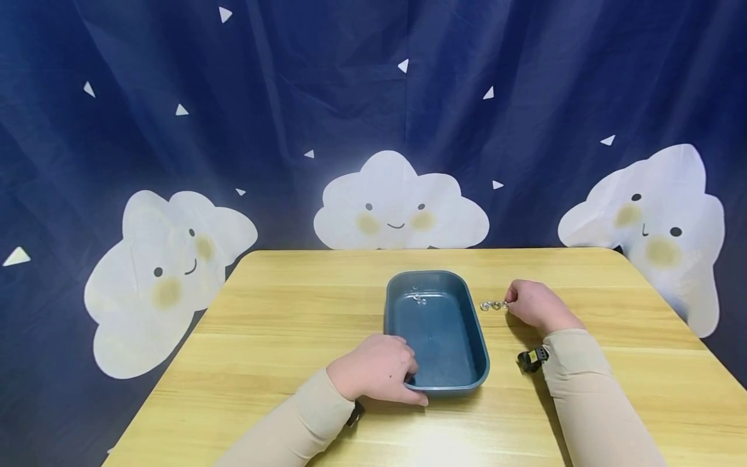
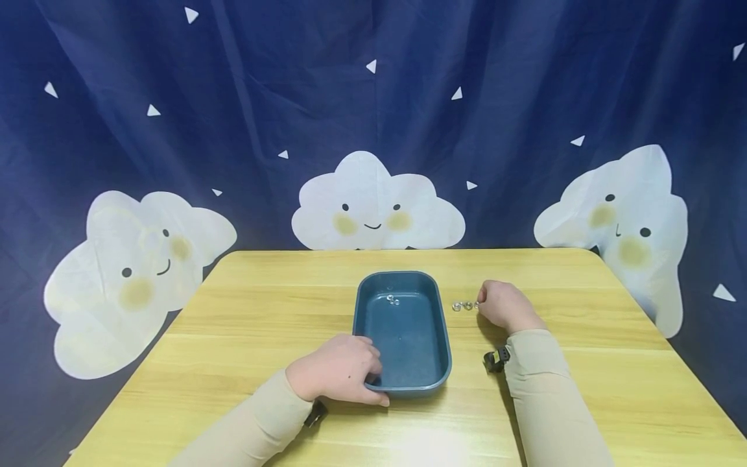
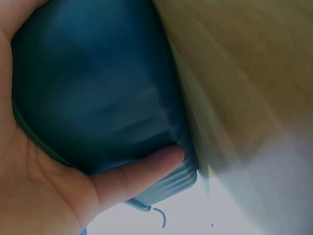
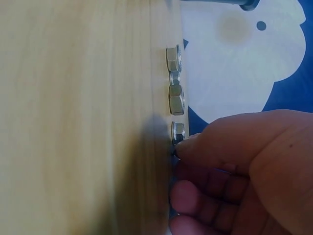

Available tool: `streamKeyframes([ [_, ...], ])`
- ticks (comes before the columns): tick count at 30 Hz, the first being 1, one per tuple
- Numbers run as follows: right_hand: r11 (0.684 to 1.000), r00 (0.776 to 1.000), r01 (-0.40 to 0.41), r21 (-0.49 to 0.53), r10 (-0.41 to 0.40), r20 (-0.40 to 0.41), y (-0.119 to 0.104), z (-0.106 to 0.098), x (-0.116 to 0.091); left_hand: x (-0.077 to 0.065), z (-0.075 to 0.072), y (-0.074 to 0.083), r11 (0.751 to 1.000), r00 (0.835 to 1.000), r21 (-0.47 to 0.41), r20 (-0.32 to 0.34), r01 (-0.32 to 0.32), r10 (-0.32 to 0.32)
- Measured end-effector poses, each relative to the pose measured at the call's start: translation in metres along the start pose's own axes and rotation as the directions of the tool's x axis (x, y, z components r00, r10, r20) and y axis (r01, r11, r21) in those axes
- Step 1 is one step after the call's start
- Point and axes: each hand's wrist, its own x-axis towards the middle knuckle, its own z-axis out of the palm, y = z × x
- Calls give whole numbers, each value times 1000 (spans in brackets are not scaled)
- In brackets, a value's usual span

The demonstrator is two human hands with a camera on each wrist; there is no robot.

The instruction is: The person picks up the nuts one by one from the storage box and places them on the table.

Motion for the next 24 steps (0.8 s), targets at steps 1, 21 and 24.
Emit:
streamKeyframes([
  [1, 1000, 1000, 0, 1, 0, 2, 0, 0, 0, 0, 0, 0, 1000, 1000, -1, 1, 1, -1],
  [21, 1000, 1000, 30, -2, -30, 7, -7, -11, -4, 0, 0, 0, 1000, 1000, -2, 23, 12, -12],
  [24, 999, 999, 42, 2, -42, 1, -12, -14, -5, 0, 0, 0, 1000, 1000, -4, 25, 12, -12],
])
